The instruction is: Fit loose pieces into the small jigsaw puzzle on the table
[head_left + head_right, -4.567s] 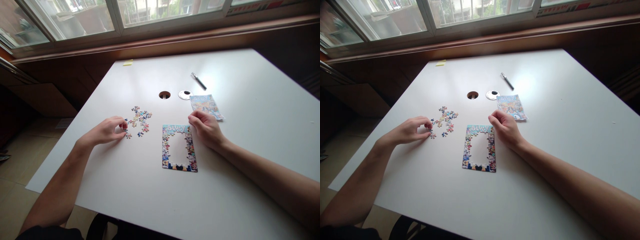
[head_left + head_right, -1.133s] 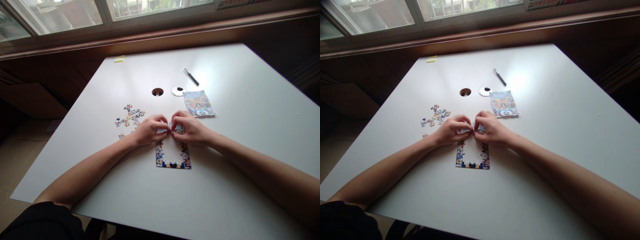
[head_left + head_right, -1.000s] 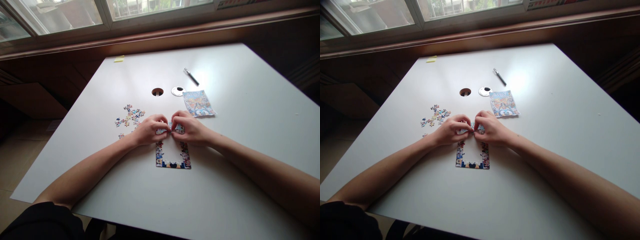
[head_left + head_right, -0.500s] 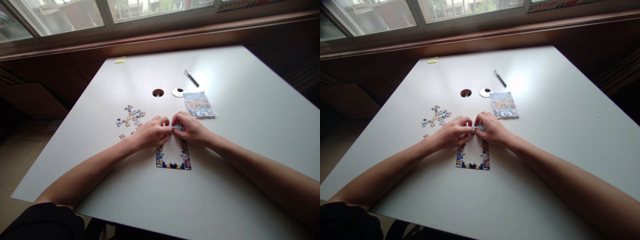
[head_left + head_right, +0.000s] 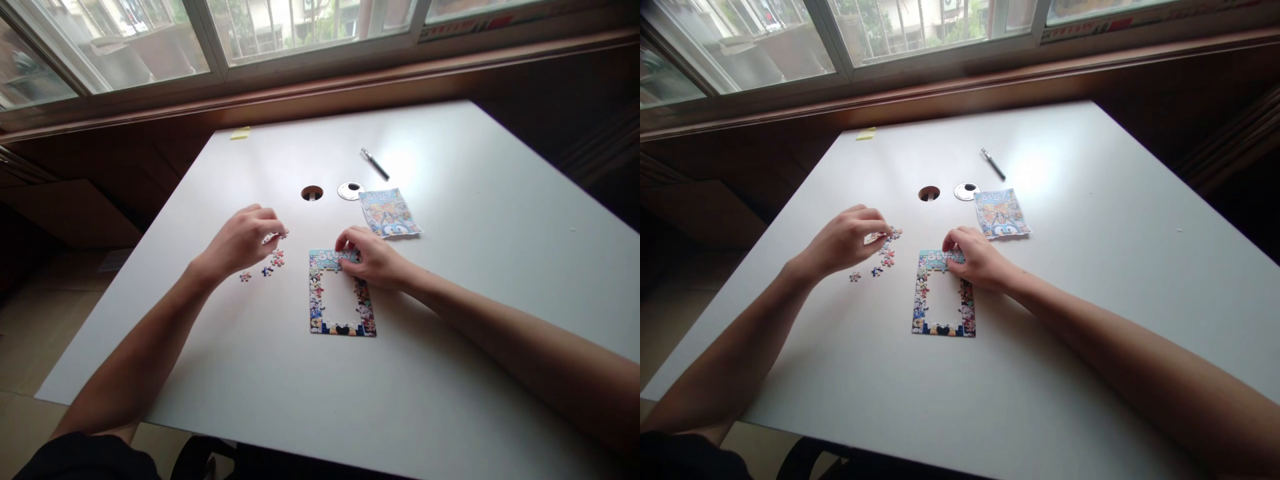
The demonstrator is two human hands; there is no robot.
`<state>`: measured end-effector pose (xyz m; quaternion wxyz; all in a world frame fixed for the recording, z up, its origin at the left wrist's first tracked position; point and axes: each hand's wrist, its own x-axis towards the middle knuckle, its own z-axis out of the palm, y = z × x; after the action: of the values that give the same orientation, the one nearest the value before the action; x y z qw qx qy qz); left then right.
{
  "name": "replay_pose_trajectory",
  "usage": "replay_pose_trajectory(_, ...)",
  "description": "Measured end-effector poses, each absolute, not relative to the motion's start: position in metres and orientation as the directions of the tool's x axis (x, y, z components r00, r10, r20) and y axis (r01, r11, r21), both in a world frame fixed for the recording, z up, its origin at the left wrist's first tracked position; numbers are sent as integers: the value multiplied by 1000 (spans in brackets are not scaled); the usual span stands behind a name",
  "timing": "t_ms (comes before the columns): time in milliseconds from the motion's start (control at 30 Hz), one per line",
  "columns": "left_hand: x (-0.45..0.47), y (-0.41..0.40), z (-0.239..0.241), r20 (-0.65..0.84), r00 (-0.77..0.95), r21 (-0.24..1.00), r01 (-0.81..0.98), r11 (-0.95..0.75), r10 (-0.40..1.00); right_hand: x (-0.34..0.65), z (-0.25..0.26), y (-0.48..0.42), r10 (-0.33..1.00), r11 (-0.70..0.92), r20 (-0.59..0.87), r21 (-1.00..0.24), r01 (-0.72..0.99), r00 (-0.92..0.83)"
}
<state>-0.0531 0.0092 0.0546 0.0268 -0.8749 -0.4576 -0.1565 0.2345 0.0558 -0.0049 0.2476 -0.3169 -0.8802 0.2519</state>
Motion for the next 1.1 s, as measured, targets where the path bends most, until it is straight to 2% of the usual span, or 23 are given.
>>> replay_pose_trajectory(133, -86, 3, 37, 310, 455, 125, 851, -510, 835, 234, -4, 54, 680, 673, 283, -605, 424, -676)
replay_pose_trajectory(267, -88, 4, 21, 306, 474, 112, 843, -526, 825, 235, -2, 52, 684, 672, 299, -612, 417, -665)
replay_pose_trajectory(400, -84, 7, 19, 284, 504, 133, 822, -554, 816, 235, -2, 52, 687, 674, 315, -612, 413, -655)
replay_pose_trajectory(533, -85, 4, 24, 226, 461, 205, 839, -505, 858, 236, -3, 52, 689, 675, 331, -616, 405, -644)
replay_pose_trajectory(633, -85, 1, 31, 189, 375, 348, 839, -419, 907, 235, 0, 51, 732, 627, 323, -664, 407, -600)
replay_pose_trajectory(700, -80, 0, 38, 134, 282, 535, 786, -309, 950, 234, 5, 50, 768, 586, 329, -706, 396, -550)
replay_pose_trajectory(767, -67, 1, 45, 58, 204, 737, 651, -180, 977, 234, 11, 48, 768, 592, 366, -717, 367, -525)
replay_pose_trajectory(833, -47, 3, 50, 15, 180, 867, 488, -102, 984, 235, 18, 46, 727, 648, 424, -684, 335, -540)
replay_pose_trajectory(967, -3, 11, 54, -17, 215, 951, 306, -50, 976, 237, 32, 42, 656, 735, 505, -596, 322, -561)
replay_pose_trajectory(1100, 21, 16, 49, -71, 228, 989, 145, 38, 971, 240, 37, 42, 632, 760, 540, -571, 309, -556)
